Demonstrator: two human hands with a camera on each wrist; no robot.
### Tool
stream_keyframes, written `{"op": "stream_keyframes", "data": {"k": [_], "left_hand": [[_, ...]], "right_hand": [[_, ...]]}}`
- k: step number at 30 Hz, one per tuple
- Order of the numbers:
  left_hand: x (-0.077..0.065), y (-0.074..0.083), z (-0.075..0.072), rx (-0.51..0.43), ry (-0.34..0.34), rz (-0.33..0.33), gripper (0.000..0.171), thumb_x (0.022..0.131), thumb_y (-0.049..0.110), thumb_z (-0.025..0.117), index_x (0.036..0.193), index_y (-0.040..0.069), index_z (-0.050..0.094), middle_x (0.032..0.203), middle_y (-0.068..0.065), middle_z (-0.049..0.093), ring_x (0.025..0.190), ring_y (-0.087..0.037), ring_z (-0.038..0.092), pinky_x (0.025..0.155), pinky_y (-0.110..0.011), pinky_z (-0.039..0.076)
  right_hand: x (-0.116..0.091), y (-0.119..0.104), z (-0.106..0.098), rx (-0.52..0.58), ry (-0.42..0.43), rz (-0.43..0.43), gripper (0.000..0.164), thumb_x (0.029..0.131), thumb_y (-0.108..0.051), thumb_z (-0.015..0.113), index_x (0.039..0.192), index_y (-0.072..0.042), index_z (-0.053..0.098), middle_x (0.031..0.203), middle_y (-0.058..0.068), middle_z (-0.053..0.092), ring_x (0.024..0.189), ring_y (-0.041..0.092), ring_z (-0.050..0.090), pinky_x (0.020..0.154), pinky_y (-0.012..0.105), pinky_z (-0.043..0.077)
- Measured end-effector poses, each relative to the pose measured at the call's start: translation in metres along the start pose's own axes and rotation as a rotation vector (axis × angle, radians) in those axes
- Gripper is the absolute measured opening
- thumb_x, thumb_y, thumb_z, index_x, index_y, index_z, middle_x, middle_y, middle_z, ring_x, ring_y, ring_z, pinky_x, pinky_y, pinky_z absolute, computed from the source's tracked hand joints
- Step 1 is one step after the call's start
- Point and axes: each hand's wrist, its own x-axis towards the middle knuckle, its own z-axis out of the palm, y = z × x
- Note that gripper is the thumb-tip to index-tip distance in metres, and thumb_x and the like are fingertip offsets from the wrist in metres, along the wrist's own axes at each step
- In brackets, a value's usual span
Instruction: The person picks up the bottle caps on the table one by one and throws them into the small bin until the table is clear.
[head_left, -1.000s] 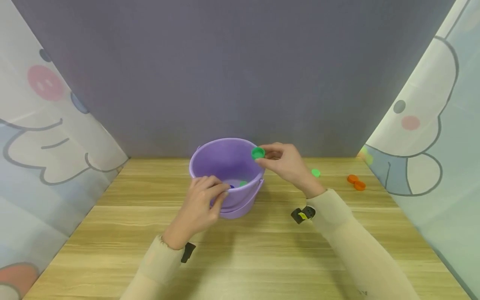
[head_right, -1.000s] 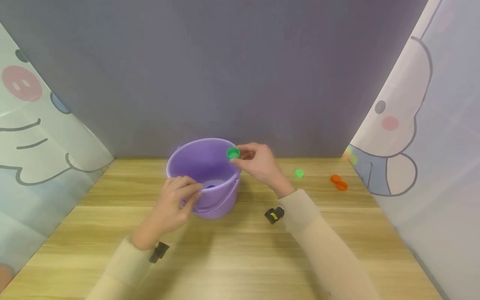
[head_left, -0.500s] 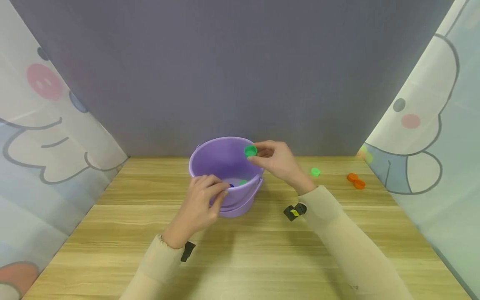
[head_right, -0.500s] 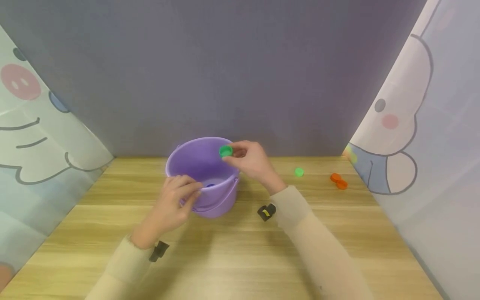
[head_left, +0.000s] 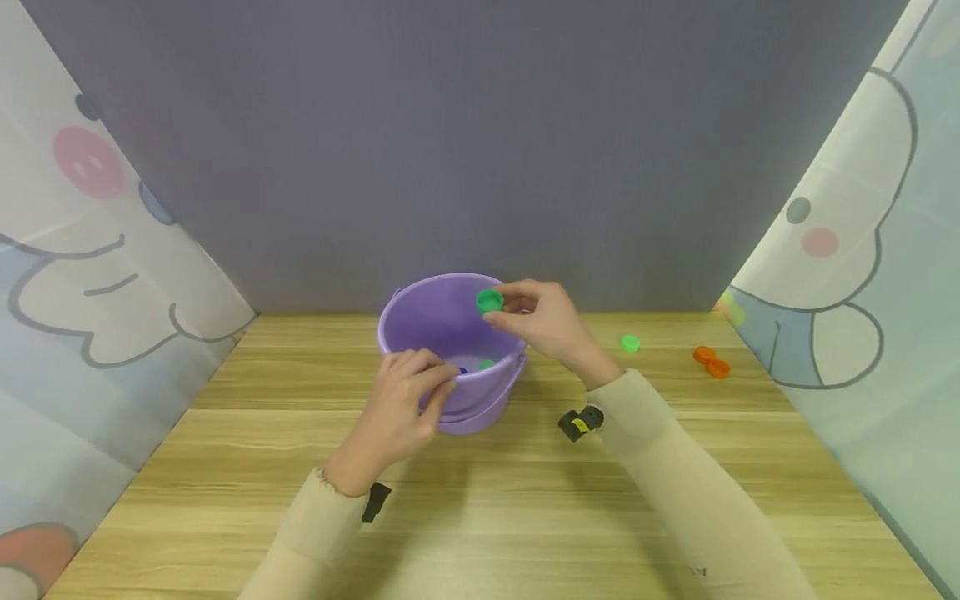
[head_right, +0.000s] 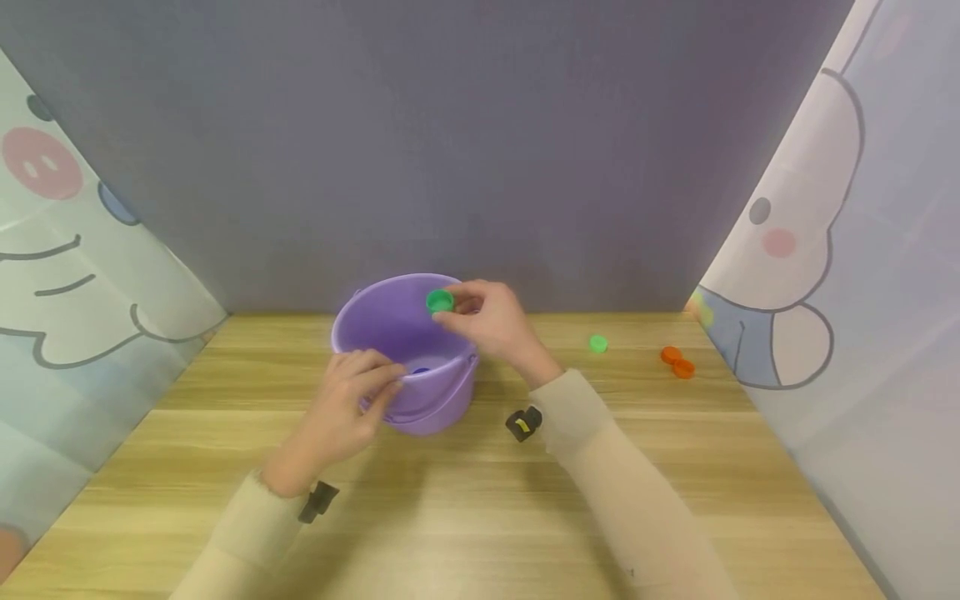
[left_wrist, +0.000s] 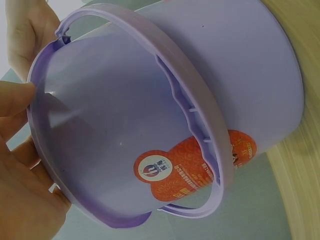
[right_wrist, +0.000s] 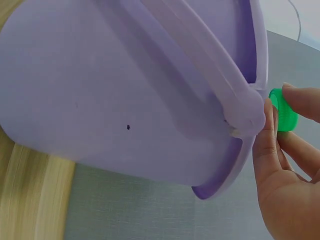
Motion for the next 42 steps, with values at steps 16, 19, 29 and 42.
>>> {"op": "stream_keyframes", "data": {"k": [16, 19, 29, 42], "left_hand": [[0.000, -0.001, 0.002, 0.008, 0.008, 0.009, 0.013, 0.086, 0.004, 0.073, 0.098, 0.004, 0.078, 0.088, -0.002, 0.065, 0.081, -0.022, 0.057, 0.081, -0.043, 0.041], [0.000, 0.000, 0.002, 0.009, 0.007, 0.008, 0.012, 0.086, 0.004, 0.073, 0.098, 0.004, 0.078, 0.088, -0.002, 0.065, 0.081, -0.022, 0.057, 0.081, -0.043, 0.041], [0.000, 0.000, 0.002, 0.000, -0.003, -0.003, 0.013, 0.086, 0.004, 0.073, 0.098, 0.005, 0.077, 0.088, -0.002, 0.065, 0.083, -0.021, 0.058, 0.083, -0.044, 0.041], [0.001, 0.001, 0.003, -0.006, -0.001, -0.006, 0.012, 0.086, 0.004, 0.072, 0.098, 0.005, 0.077, 0.088, -0.002, 0.066, 0.083, -0.022, 0.058, 0.083, -0.044, 0.041]], "right_hand": [[-0.001, -0.002, 0.000, -0.023, 0.019, -0.047, 0.044, 0.089, -0.021, 0.079, 0.126, 0.000, 0.068, 0.106, 0.010, 0.073, 0.095, 0.022, 0.071, 0.081, 0.035, 0.058], [-0.001, 0.000, -0.001, -0.013, 0.019, -0.047, 0.043, 0.089, -0.020, 0.079, 0.126, 0.000, 0.068, 0.105, 0.010, 0.073, 0.093, 0.023, 0.071, 0.079, 0.035, 0.059], [-0.005, 0.006, -0.010, -0.010, 0.018, -0.021, 0.044, 0.090, -0.023, 0.078, 0.126, -0.001, 0.068, 0.103, 0.010, 0.073, 0.090, 0.022, 0.073, 0.080, 0.036, 0.059], [-0.016, 0.017, -0.032, -0.048, 0.061, 0.009, 0.044, 0.089, -0.026, 0.080, 0.125, -0.003, 0.069, 0.105, 0.011, 0.073, 0.095, 0.024, 0.070, 0.080, 0.037, 0.056]]}}
